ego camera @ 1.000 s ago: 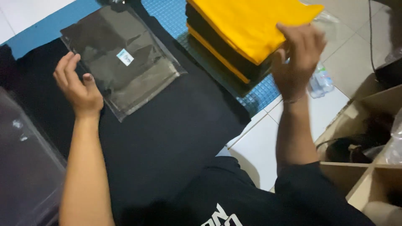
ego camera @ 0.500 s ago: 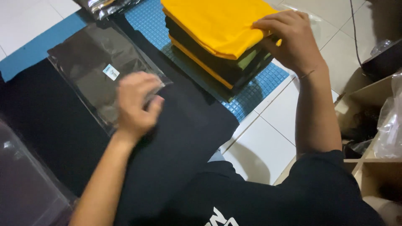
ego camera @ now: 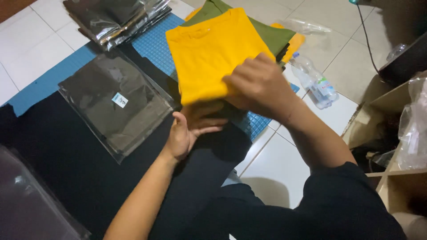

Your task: The person folds a black t-shirt, places it into a clear plastic bag, and sets it aside. They repeat the same process with a yellow t-shirt and a green t-shirt, then return to another black t-shirt and package it as well.

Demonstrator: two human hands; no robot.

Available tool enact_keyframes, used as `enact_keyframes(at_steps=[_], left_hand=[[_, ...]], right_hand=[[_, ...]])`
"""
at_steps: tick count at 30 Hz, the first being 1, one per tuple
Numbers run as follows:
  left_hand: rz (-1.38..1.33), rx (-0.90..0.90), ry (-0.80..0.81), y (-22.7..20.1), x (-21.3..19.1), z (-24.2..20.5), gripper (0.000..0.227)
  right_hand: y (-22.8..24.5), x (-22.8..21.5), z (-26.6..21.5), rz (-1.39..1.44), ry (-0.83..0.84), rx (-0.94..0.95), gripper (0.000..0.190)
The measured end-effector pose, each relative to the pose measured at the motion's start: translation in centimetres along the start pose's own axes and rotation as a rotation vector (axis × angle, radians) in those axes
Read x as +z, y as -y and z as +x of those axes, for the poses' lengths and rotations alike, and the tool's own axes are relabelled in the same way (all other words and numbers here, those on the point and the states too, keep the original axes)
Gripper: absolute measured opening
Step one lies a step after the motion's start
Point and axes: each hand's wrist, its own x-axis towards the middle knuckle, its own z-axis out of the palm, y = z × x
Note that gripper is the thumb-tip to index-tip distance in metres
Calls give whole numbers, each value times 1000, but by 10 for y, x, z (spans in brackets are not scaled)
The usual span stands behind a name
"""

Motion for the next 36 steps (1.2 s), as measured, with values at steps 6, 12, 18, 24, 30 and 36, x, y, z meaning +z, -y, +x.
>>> enact_keyframes(at_steps=[6, 12, 18, 24, 30, 36], left_hand=[[-18, 46, -232, 29, 30, 10, 51], [-257, -120, -488, 32, 80, 26, 62], [-226, -165, -524, 29, 81, 30, 57], [-169, -172, -535, 8, 72, 27, 47], [-107, -166, -554, -19, 36, 11, 42], [-113, 122, -695, -37, -53, -46, 47]], right_hand=[[8, -10, 43, 529, 582, 323, 40], [-89, 69, 73, 205, 461, 284, 38], [-129, 118, 102, 144, 857, 389, 53], [-135, 111, 118, 115, 871, 347, 54], [-139, 106, 114, 61, 658, 182, 47], [-65, 82, 120, 469, 649, 360, 45]])
